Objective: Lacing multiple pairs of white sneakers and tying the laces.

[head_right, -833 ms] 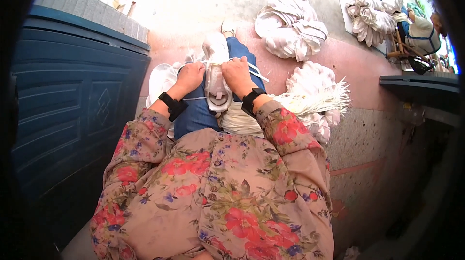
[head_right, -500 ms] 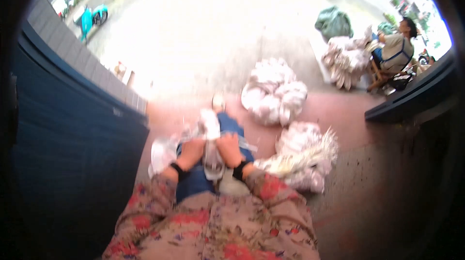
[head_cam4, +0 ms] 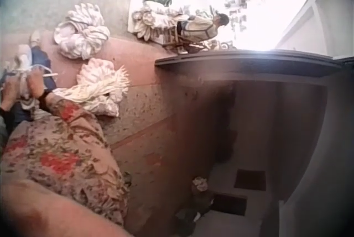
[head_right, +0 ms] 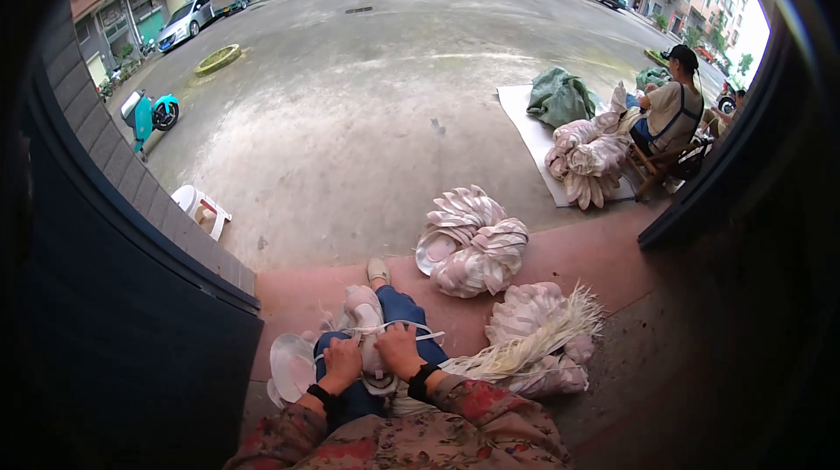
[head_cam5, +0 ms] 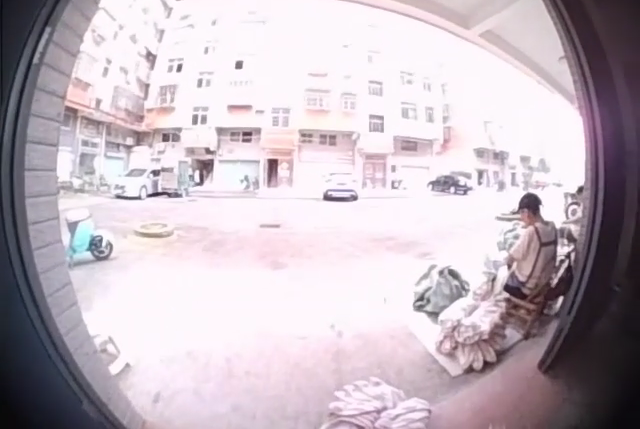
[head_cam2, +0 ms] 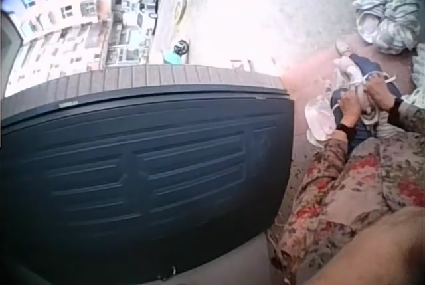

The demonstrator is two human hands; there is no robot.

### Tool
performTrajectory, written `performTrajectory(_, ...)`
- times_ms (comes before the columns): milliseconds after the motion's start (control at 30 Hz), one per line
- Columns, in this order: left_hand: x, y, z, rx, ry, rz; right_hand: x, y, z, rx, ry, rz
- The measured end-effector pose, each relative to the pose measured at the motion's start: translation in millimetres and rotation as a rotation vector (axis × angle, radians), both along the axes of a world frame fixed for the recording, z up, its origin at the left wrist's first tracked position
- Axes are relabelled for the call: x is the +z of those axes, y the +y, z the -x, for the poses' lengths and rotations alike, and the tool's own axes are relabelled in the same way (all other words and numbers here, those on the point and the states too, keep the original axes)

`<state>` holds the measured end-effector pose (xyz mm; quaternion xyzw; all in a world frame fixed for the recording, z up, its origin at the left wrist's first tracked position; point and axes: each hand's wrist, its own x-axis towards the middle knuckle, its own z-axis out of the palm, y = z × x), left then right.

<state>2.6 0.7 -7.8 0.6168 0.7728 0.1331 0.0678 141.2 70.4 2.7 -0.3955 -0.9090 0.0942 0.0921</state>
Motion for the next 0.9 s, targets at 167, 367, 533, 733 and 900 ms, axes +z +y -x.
performTrajectory(167, 24.0, 4.9, -3.9, -0.053, 0.017, 0.077, -6.9, 11.1, 2.1, -0.079, -0.183, 0.267)
performTrajectory(367, 12.9, 30.9, -21.6, -0.166, 0.081, -0.18, -29.5, 8.0, -4.0, -0.021, -0.052, 0.221)
performTrajectory(533, 13.2, 41.1, -17.4, -0.233, 0.124, -0.065, -45.8, 5.2, -7.3, 0.024, 0.203, 0.056)
performTrajectory(733, 6.3, 47.1, -11.5, -0.223, -0.087, -0.204, -47.7, 7.0, -12.1, 0.005, 0.279, 0.074)
performTrajectory(900, -2.5, 53.0, -3.6, -0.109, -0.272, -0.222, -36.6, 7.8, -11.1, 0.055, 0.406, 0.031)
